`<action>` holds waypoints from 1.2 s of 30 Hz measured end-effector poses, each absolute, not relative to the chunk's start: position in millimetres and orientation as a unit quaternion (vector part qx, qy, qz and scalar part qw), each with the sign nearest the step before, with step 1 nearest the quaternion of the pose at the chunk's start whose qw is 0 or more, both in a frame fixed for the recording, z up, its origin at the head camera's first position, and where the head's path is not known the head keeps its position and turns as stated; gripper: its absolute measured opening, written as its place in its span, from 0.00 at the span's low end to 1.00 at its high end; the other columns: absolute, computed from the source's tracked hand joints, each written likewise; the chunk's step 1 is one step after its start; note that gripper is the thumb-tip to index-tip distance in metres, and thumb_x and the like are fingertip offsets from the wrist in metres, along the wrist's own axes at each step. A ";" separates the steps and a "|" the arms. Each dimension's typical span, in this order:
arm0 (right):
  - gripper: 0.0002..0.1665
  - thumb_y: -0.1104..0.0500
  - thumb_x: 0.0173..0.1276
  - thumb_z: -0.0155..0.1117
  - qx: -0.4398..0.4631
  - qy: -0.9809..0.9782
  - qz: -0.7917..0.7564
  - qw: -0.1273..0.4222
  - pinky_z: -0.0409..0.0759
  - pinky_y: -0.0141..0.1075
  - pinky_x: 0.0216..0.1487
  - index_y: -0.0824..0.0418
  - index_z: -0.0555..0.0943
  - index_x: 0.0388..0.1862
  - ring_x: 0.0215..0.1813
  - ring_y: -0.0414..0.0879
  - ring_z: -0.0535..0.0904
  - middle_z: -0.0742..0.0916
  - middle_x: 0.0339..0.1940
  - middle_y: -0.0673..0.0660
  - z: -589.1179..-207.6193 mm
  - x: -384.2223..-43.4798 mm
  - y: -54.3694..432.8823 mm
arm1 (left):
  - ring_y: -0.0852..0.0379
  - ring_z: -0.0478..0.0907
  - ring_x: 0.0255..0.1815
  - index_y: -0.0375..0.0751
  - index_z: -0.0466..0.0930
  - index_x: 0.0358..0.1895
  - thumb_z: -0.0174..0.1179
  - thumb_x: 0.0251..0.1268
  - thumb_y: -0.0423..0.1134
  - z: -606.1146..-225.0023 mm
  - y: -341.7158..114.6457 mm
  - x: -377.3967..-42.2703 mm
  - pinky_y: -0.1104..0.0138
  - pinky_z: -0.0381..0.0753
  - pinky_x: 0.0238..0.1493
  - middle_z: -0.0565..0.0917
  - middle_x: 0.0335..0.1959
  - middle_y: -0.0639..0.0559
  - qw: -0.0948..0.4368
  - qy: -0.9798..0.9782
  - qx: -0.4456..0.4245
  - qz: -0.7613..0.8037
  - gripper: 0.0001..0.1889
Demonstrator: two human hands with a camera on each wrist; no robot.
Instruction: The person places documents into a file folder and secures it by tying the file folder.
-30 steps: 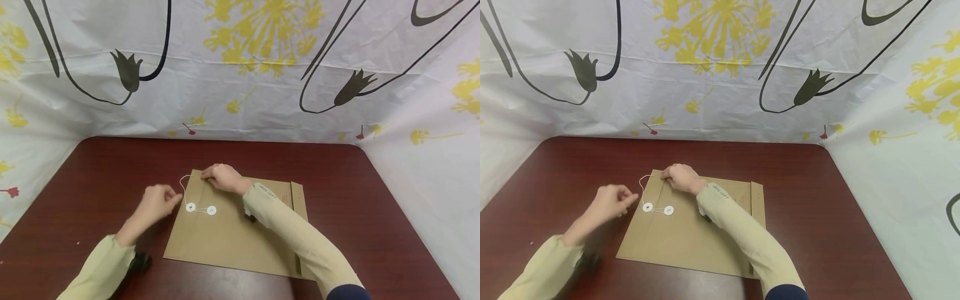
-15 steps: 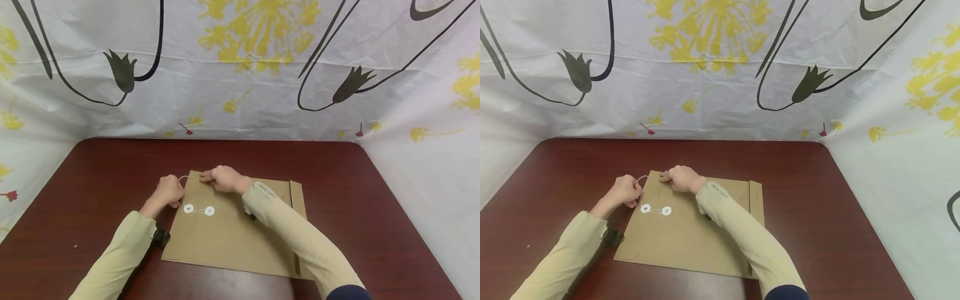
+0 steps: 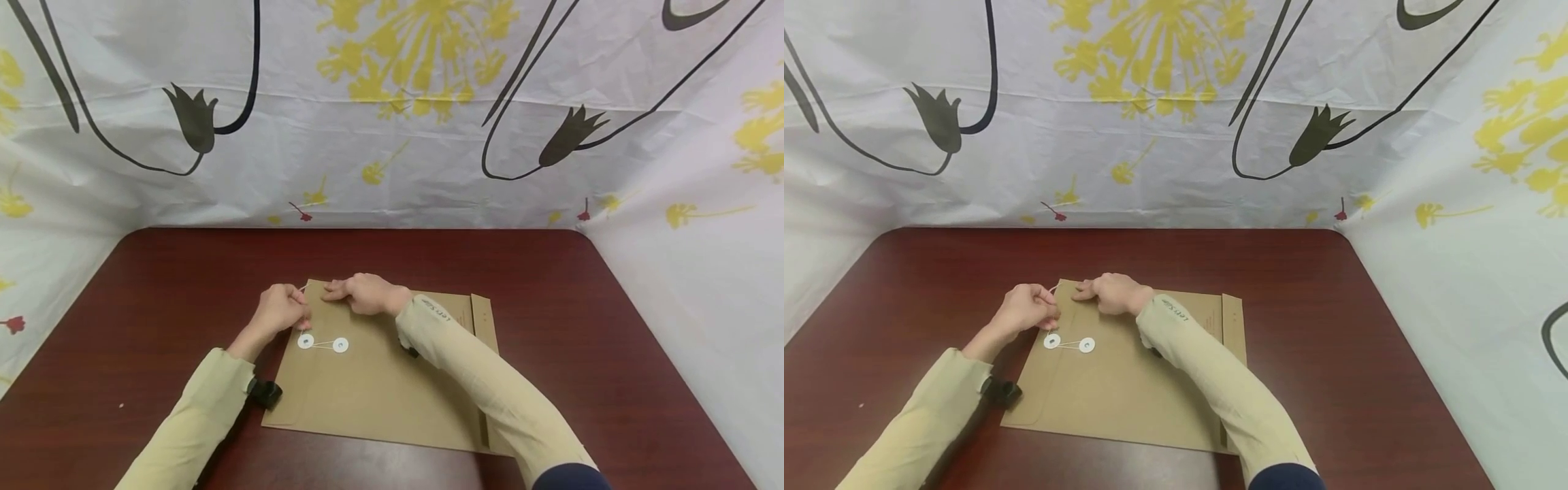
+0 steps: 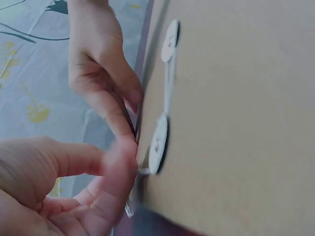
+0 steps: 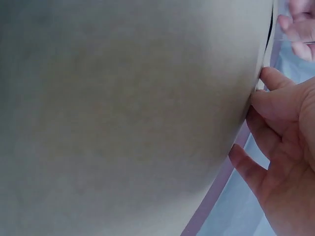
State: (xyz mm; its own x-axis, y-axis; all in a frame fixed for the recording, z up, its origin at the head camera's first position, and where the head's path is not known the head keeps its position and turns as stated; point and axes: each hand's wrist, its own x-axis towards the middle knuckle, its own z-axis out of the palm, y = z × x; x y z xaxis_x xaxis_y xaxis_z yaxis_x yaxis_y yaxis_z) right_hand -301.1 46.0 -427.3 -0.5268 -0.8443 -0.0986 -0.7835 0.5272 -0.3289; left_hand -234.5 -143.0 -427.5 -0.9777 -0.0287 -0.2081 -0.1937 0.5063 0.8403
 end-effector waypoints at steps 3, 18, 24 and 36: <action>0.30 0.75 0.62 0.48 -0.467 0.862 -0.141 0.135 0.74 0.30 0.43 0.52 0.77 0.60 0.67 0.43 0.66 0.73 0.65 0.51 -427.5 -303.3 47.4 | 0.60 0.79 0.16 0.28 0.75 0.34 0.60 0.48 0.24 -427.2 -137.0 -235.4 0.71 0.77 0.19 0.82 0.20 0.46 0.069 0.877 -0.043 0.474 0.08; 0.28 0.72 0.67 0.48 -0.481 0.844 -0.171 0.163 0.70 0.27 0.51 0.55 0.72 0.64 0.70 0.43 0.60 0.69 0.69 0.52 -432.2 -311.4 56.2 | 0.57 0.75 0.22 0.37 0.76 0.22 0.59 0.47 0.19 -423.1 -80.2 -214.0 0.68 0.75 0.23 0.77 0.19 0.52 -0.040 0.934 0.256 0.245 0.09; 0.33 0.75 0.63 0.46 -0.488 0.837 -0.179 0.172 0.60 0.30 0.65 0.52 0.74 0.63 0.71 0.42 0.59 0.69 0.69 0.51 -433.9 -314.7 58.0 | 0.52 0.74 0.20 0.39 0.73 0.20 0.58 0.49 0.20 -421.7 -64.2 -203.3 0.62 0.75 0.19 0.75 0.17 0.49 -0.063 0.942 0.299 0.136 0.11; 0.40 0.77 0.53 0.45 -0.483 0.840 -0.177 0.172 0.59 0.28 0.29 0.50 0.75 0.62 0.70 0.40 0.60 0.70 0.68 0.49 -435.5 -315.5 57.1 | 0.52 0.75 0.16 0.40 0.71 0.22 0.61 0.44 0.25 -425.3 -52.7 -161.7 0.63 0.70 0.12 0.74 0.18 0.50 -0.122 0.948 0.289 0.046 0.09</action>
